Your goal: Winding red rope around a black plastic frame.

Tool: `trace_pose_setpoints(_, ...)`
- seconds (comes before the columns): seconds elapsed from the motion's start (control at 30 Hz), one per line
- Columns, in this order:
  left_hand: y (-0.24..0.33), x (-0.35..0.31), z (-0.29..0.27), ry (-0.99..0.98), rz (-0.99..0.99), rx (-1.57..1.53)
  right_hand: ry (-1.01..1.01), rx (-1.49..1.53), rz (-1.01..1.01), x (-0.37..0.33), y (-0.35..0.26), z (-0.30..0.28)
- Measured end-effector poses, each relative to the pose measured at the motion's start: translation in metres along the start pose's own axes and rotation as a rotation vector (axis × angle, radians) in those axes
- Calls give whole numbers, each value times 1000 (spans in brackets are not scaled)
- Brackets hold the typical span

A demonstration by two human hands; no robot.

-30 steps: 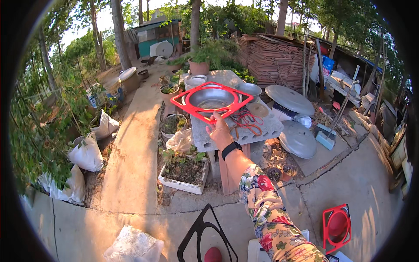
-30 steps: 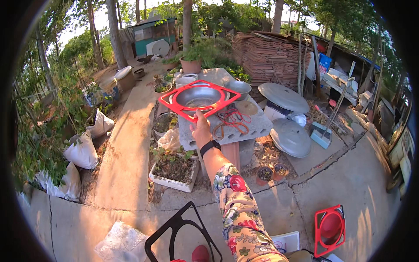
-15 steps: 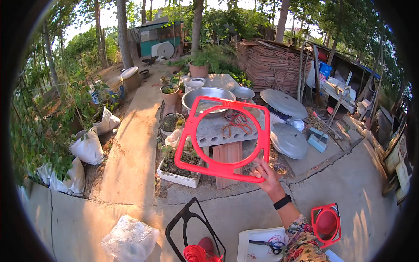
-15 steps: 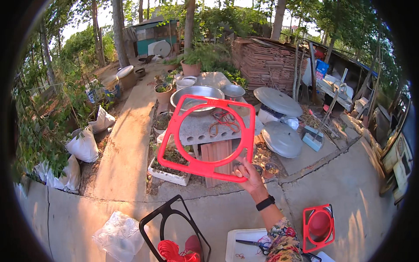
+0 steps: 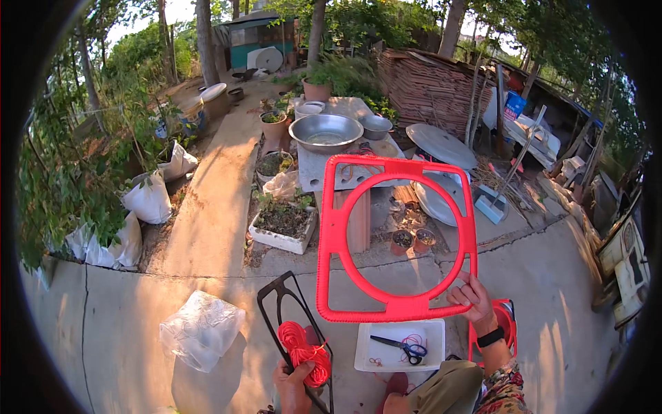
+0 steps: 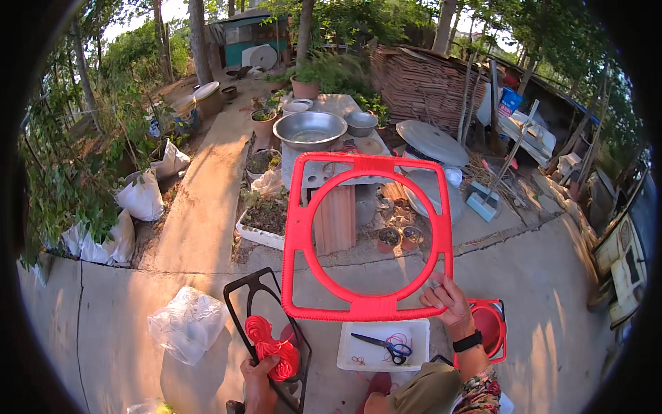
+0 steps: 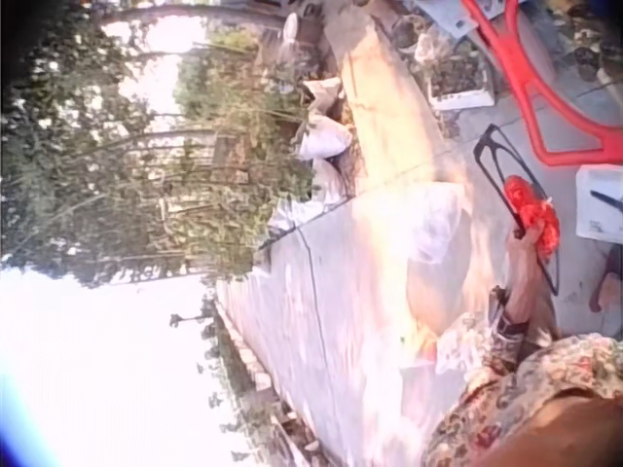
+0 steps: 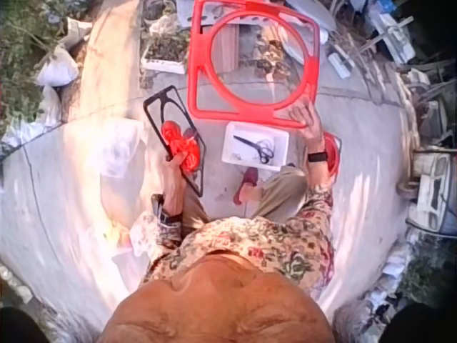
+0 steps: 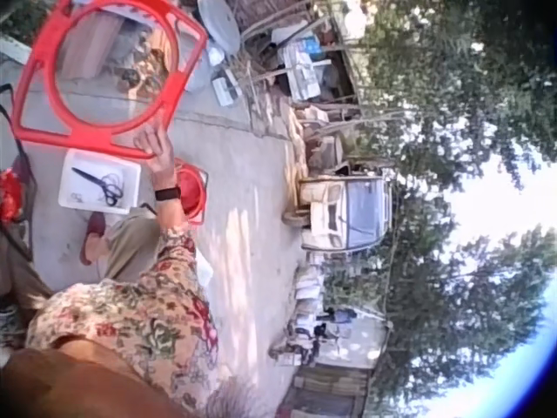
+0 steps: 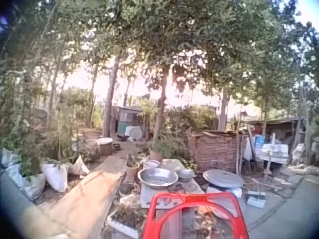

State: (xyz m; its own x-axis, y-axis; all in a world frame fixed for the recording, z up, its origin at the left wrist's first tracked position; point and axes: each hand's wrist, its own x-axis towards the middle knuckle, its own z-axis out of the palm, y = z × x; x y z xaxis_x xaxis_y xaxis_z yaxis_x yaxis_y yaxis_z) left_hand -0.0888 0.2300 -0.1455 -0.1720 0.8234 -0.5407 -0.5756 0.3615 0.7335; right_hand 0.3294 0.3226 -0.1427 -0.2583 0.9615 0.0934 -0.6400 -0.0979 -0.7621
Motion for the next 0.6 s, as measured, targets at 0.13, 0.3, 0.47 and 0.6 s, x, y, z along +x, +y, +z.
trace_pose_setpoints(0.13,-14,-6,-3,24,140,-24,-13,18,-88,-56,-3,12)
trace_pose_setpoints(0.3,-27,-15,-14,-60,165,-17,41,-114,-133,-125,-15,22)
trace_pose_setpoints(0.47,-44,-24,-28,-137,204,8,366,-338,35,-186,-20,23)
trace_pose_setpoints(0.6,-47,-28,-41,-157,158,57,766,-548,245,-220,-4,15)
